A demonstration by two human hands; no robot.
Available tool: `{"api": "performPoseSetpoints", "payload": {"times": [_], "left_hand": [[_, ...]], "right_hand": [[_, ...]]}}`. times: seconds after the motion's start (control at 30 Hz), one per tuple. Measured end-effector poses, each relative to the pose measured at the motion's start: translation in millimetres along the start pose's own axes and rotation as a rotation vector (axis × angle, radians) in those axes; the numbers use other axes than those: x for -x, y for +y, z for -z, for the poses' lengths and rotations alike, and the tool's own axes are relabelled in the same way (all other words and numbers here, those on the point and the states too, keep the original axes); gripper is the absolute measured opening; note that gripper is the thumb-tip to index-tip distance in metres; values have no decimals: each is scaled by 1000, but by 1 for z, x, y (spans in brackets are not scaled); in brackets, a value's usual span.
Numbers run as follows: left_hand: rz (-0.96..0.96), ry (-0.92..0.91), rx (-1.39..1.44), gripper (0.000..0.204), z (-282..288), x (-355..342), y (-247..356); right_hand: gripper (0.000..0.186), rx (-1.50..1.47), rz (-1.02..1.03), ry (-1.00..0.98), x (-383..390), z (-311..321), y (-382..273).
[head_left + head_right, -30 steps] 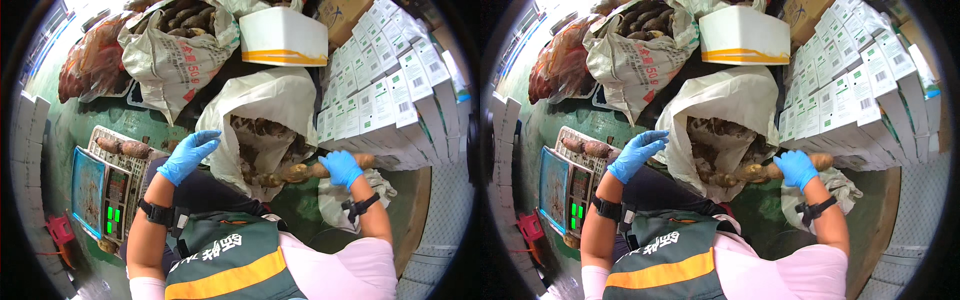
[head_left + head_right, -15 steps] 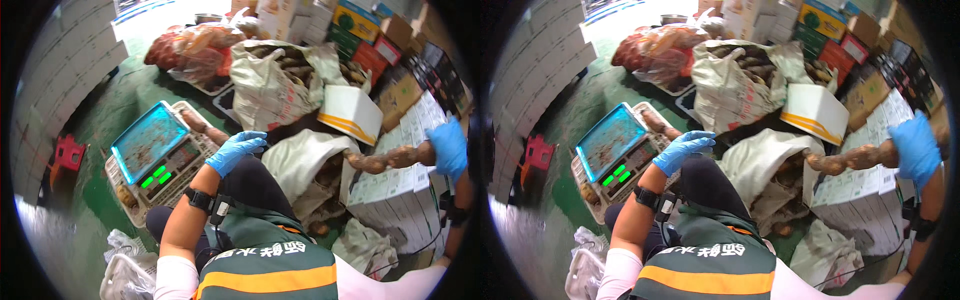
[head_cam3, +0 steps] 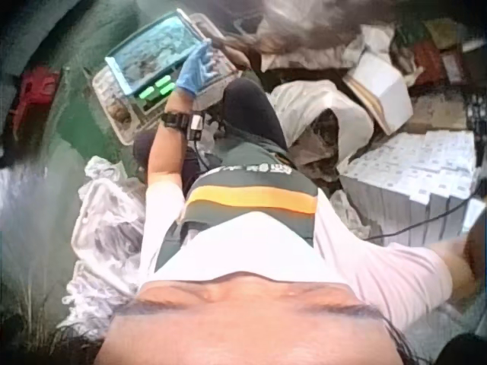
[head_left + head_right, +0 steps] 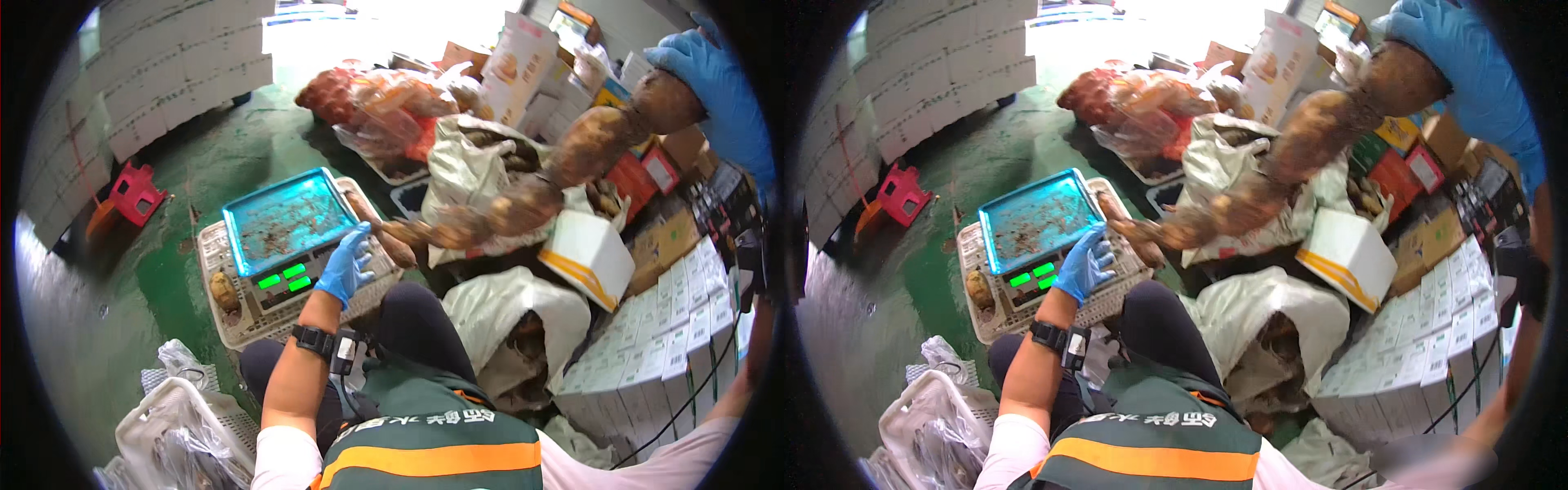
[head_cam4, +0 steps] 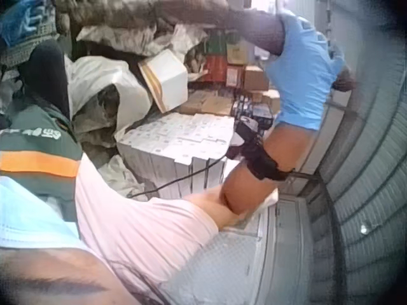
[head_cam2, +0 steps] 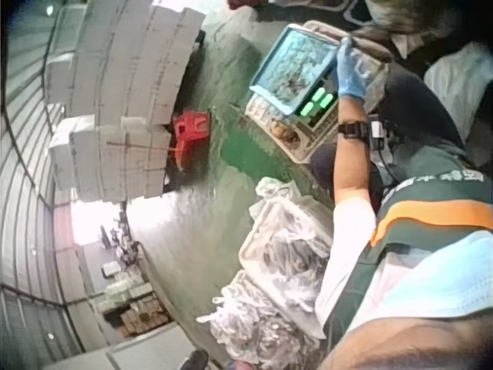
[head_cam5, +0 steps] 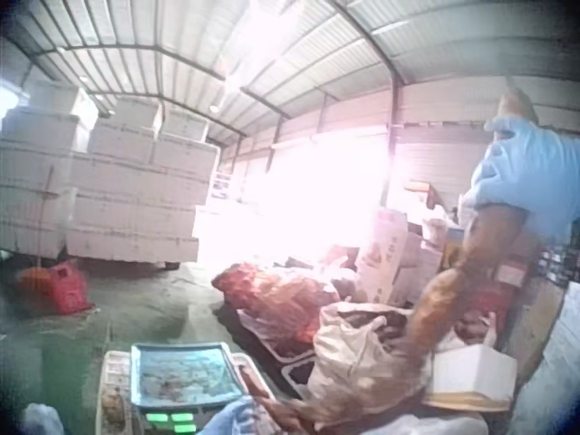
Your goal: Weighing yams on a digital scale and putting them into plastic bags.
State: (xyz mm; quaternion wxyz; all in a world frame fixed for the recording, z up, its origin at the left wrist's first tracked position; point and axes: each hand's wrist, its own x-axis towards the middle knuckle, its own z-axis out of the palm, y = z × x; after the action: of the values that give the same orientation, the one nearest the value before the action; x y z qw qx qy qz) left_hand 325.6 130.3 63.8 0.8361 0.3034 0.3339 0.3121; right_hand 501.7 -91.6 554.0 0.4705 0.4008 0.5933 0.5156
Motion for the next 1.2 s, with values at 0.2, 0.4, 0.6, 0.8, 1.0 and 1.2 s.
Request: {"api": "performPoseSetpoints", "payload": {"times": [0.2,0.4,0.6,0.8,1.0,1.2], "left_hand": [[-539,-602,728,89,25,52,76],[-747,114,574,38,139,78,105],[-693,596,561,43,231,51,83],[-568,791,510,31,280,32,69],[-607,661,539,33,269,13,79],[-538,678,632,48,265,16,79]], "right_hand": [[62,-549,-386,501,-102,-51,-82],[58,-1097,-254,514,-272,-86,-245],[51,-1399,-79,273,-413,-73,-400],[58,-1512,-27,107,-458,-57,-446],[77,-1566,6,187,-465,-72,-465],[74,-1762,145,610,-460,-1,-451]]}}
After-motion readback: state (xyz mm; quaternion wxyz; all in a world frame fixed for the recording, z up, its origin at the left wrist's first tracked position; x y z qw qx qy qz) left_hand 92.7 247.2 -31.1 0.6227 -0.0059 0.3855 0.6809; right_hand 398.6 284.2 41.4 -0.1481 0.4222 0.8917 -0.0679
